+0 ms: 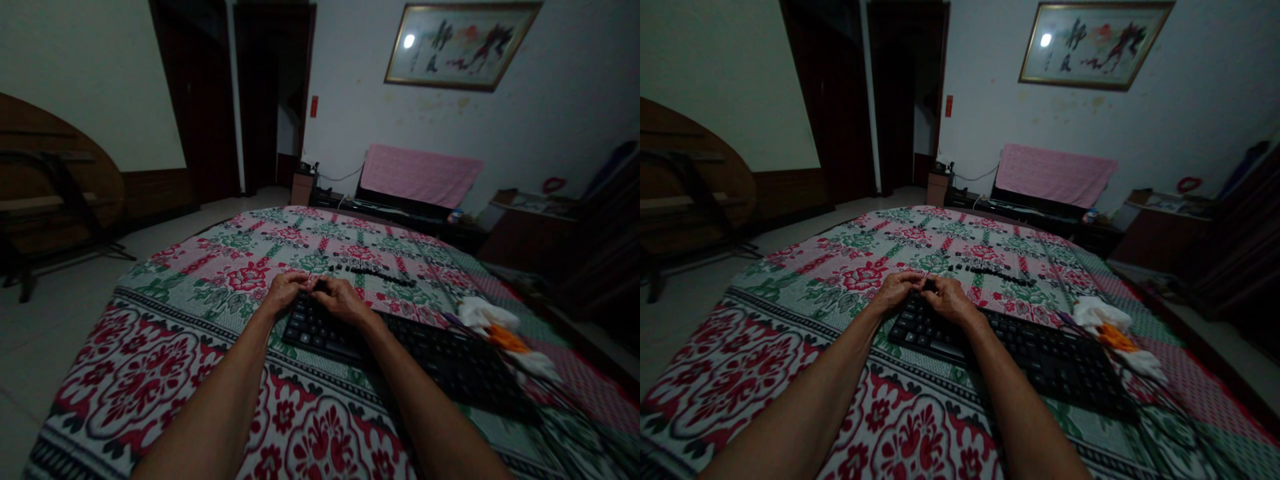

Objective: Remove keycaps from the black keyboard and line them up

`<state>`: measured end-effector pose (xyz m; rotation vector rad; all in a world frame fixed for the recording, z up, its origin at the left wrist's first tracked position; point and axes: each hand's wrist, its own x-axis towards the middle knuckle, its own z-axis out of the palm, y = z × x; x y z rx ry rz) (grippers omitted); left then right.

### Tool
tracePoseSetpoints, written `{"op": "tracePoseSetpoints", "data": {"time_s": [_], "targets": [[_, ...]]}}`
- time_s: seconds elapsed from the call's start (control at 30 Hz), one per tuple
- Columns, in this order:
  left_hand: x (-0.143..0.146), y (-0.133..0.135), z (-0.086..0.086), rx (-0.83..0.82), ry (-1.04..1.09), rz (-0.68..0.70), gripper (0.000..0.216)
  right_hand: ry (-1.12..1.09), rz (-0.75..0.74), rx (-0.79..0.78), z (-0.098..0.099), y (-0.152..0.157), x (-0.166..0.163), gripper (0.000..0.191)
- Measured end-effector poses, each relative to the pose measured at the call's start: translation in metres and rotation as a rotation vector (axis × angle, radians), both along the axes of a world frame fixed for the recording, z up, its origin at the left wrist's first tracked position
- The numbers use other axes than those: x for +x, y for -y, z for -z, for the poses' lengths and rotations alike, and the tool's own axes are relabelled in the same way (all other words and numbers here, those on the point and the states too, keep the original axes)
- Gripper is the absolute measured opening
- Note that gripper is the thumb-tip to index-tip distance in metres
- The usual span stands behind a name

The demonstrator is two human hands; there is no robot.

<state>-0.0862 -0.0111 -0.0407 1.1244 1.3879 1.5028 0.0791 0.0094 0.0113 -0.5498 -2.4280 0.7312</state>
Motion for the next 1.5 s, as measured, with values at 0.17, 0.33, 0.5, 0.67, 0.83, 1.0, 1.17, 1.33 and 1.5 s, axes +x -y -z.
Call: {"op": "tracePoseSetpoints", "data": {"time_s": [0.17,0.33,0.5,0.67,0.83,1.0,1.17,1.33,1.5], "targets": [[0.002,0.003,-0.005,0.011,0.004,0.02,0.029,0.038,0.039,0.057,0.0,0.005,-0.004,0.018],[0.003,0.005,-0.008,0.015,0.018,0.012,0.027,0.052,0.035,0.081,0.004,0.005,-0.005,0.018],[0.004,0.006,-0.008,0.008,0.05,0.002,0.027,0.051,0.018,0.091,0.006,0.001,-0.005,0.018],[0.004,0.007,-0.008,0.016,0.045,0.022,0.027,0.012,0.036,0.079,0.006,0.0,-0.007,0.017],[0.004,0.006,-0.007,0.033,0.028,0.019,0.027,-0.022,0.037,0.068,0.006,0.001,-0.007,0.017],[0.005,0.007,-0.007,0.012,-0.031,0.027,0.028,-0.087,0.039,0.004,0.008,0.002,-0.007,0.016],[0.002,0.003,-0.001,0.066,-0.322,-0.011,0.033,-0.115,0.099,-0.071,0.01,0.001,-0.008,0.014],[0.002,0.001,0.002,0.1,-0.457,-0.041,0.039,-0.137,0.131,-0.075,0.004,0.003,-0.007,0.014],[0.002,0.003,-0.001,0.066,-0.315,-0.006,0.035,-0.16,0.126,-0.08,0.002,0.001,-0.005,0.016]]}}
